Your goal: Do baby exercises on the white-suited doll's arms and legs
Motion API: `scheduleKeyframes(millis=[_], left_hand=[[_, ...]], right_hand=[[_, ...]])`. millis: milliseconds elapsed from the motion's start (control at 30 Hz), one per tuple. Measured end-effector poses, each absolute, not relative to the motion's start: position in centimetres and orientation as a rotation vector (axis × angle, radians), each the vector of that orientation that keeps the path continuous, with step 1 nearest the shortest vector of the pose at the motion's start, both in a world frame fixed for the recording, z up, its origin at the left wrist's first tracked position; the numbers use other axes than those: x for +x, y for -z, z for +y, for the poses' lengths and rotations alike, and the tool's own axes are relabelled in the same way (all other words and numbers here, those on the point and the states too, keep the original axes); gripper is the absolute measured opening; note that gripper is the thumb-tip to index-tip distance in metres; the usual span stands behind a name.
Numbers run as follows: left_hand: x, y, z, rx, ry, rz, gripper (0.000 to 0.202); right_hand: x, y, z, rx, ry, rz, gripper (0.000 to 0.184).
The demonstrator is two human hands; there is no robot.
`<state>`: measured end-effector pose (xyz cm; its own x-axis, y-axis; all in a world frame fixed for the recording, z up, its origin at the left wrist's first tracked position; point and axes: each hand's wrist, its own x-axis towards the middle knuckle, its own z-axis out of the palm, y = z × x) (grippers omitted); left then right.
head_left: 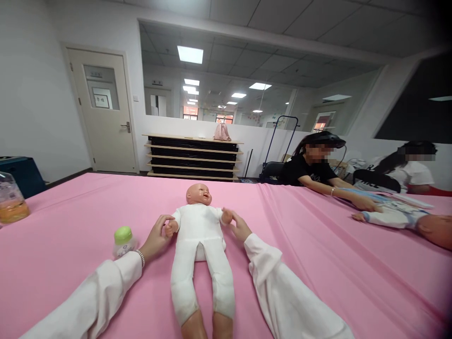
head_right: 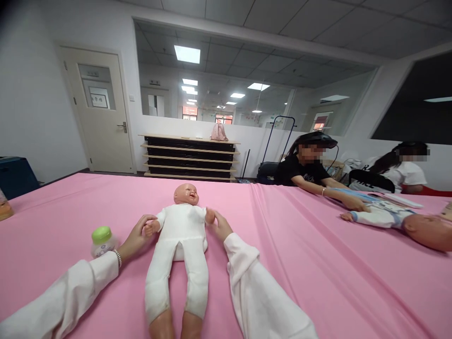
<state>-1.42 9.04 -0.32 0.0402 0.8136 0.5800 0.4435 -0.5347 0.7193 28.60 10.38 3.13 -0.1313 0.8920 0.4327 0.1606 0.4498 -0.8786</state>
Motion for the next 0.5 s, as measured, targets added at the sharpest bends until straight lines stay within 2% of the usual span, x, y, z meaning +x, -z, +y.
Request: scheduleKeyframes(millis=[67, 133, 300, 433, 500], left_hand=[[-0.5, -0.3, 11.4, 1.895, -1.581, 1.343, 0.028], [0.7, -0.7, 14.2, 1.785, -1.666, 1.450, 0.029], [3.2, -0.4, 20.0, 1.617, -1.662, 1.754, 0.040], [3.5, 1.0, 22.2, 1.647, -1.420, 1.897, 0.028], [3.3, 1.6, 22.8, 1.639, -1.303, 1.950, 0.029]], right_hand=[[28.3, -4.4, 13.6, -0.964, -0.698, -1.526, 0.055], [27.6, -5.2, 16.9, -1.071, -0.536, -1.421, 0.057], [25.5, -3.3, 21.9, -1.303, -0.335, -1.370, 0.030], [25.6, -0.3, 23.5, -1.437, -0.337, -1.462, 0.030], [26.0, 0.7, 24.1, -1.497, -0.339, -1.485, 0.028]])
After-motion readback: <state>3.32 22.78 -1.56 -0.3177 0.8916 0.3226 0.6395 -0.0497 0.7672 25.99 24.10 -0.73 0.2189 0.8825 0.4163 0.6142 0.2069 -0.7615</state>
